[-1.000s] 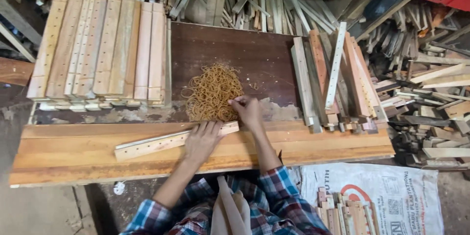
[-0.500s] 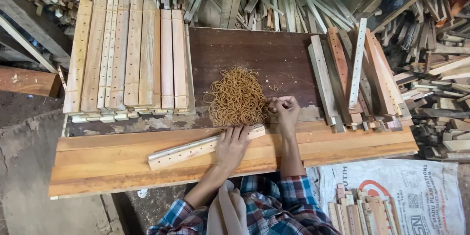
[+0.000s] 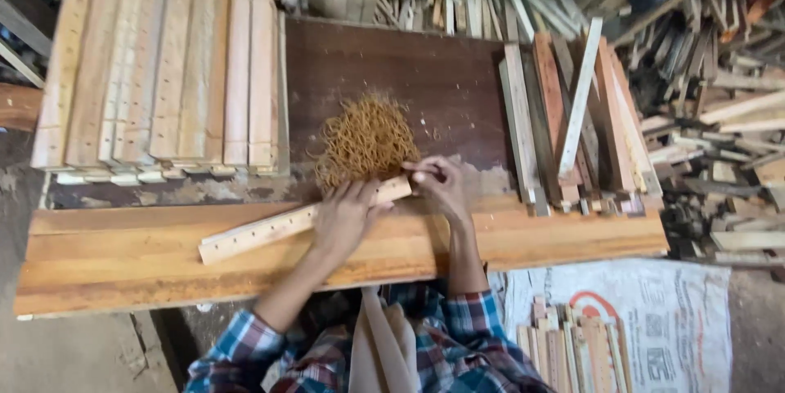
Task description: Wrapping rubber bands around wooden slats in a workshop
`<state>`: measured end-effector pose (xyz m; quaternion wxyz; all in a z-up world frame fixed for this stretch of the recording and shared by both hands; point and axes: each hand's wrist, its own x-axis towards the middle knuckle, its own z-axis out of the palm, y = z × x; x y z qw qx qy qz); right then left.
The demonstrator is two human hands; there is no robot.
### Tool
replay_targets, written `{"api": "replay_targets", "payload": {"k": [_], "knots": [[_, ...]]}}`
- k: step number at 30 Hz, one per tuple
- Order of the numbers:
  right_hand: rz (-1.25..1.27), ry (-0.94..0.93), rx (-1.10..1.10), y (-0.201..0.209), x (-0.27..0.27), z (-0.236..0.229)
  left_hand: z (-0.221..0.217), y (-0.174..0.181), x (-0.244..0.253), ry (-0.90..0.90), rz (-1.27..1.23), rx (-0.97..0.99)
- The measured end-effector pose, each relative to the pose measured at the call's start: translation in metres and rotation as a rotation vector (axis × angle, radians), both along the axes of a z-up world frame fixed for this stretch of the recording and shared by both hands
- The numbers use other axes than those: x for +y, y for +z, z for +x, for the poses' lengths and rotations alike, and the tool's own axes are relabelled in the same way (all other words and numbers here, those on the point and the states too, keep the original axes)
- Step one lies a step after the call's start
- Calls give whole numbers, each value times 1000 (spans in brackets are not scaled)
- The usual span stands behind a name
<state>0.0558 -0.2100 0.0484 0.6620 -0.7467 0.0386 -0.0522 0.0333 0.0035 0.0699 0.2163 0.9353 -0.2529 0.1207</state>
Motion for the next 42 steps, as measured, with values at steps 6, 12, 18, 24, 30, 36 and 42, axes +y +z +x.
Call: {"api": "replay_targets", "payload": {"k": [6, 12, 18, 24, 30, 36, 42], "knots": [[248, 344, 282, -2, -6, -3, 18, -60, -12, -73, 28, 62], [326, 274, 337, -50, 7, -33, 24, -23, -19, 11, -42, 107], [1438, 329, 277, 14, 43, -85, 31, 6, -21, 144, -100, 136], [1758, -205, 452, -81, -4, -32, 27, -29, -21, 89, -102, 13], [560, -104, 455, -55, -21, -24, 18, -56, -23, -19, -99, 127], [276, 141, 495, 42, 19, -1, 3, -10, -12, -62, -41, 323], [365, 228, 425, -104, -55, 0, -8, -13, -30, -36, -150, -259]]}}
